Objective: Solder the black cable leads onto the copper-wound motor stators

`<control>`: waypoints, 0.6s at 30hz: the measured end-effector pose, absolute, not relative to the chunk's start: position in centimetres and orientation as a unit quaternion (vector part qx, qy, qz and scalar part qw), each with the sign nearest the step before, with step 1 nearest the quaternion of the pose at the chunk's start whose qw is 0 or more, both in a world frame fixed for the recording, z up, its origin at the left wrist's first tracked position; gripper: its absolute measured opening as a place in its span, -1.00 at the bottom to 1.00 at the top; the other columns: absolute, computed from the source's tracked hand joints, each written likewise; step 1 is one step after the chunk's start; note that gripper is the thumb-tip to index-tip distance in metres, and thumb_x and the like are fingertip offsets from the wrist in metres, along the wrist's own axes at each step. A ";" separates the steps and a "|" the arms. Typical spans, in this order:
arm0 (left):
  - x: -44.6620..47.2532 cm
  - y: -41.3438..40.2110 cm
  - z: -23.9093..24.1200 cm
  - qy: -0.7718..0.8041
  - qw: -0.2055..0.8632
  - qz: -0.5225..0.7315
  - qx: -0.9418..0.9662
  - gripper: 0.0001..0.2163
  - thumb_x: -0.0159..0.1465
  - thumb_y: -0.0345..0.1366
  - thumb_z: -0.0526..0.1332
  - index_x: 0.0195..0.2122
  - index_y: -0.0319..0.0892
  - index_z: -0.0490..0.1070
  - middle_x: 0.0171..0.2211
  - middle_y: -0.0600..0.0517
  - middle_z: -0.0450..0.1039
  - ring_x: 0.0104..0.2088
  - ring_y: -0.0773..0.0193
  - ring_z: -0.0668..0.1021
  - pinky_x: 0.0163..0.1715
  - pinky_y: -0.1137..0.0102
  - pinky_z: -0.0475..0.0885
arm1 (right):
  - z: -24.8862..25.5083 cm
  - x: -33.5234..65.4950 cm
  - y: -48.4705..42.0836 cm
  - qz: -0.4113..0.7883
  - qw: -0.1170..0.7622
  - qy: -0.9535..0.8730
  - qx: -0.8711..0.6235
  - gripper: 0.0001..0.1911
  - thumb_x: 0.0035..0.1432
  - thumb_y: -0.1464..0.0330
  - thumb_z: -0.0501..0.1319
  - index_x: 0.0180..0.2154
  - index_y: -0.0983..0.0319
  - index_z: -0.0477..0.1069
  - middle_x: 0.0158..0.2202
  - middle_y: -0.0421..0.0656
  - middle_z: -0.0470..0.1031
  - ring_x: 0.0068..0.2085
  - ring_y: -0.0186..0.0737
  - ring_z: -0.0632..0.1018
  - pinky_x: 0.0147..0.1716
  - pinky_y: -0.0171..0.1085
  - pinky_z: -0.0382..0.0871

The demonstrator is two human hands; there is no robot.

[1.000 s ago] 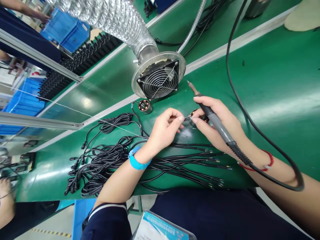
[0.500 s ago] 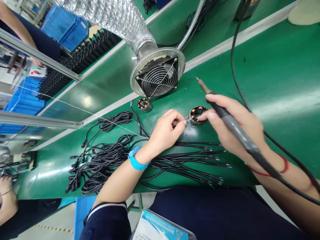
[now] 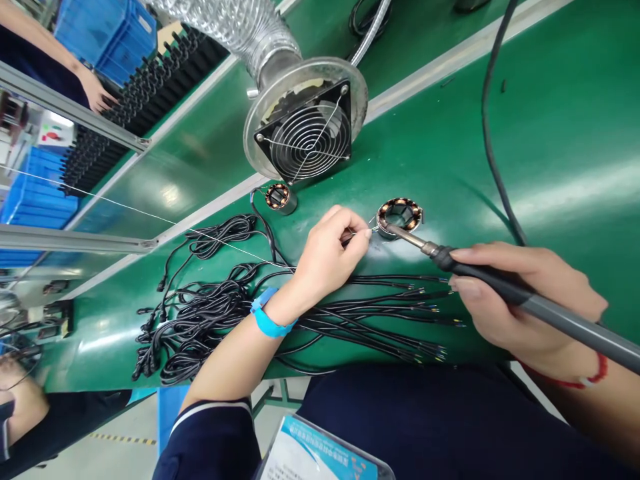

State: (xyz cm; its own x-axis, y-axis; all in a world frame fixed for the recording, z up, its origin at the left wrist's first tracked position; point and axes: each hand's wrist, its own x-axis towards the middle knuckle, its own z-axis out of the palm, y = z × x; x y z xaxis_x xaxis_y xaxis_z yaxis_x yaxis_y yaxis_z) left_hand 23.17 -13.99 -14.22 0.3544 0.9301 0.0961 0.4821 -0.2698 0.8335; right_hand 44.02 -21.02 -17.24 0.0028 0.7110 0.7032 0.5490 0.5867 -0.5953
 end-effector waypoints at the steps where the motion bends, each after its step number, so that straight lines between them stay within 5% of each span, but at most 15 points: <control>1: 23.2 -14.0 -14.2 0.480 0.364 0.302 0.739 -0.88 0.24 -0.45 0.21 -0.43 -0.16 0.34 -0.43 0.10 0.37 -0.41 0.38 0.38 -0.35 0.42 0.31 | -17.3 44.0 -21.0 0.076 0.550 -0.701 -0.448 -0.85 0.24 0.39 0.29 -0.13 0.17 0.51 -0.30 -0.14 0.63 -0.35 -0.26 0.65 -0.40 -0.33 0.55; 18: 23.0 -13.9 -14.6 0.445 0.292 0.322 0.783 -0.86 0.26 -0.50 0.20 -0.42 -0.17 0.33 -0.43 0.12 0.34 -0.40 0.39 0.39 -0.36 0.47 0.33 | -17.4 44.0 -21.7 0.106 0.529 -0.700 -0.468 -0.86 0.32 0.36 0.24 -0.09 0.13 0.48 -0.27 -0.16 0.63 -0.35 -0.29 0.65 -0.37 -0.33 0.57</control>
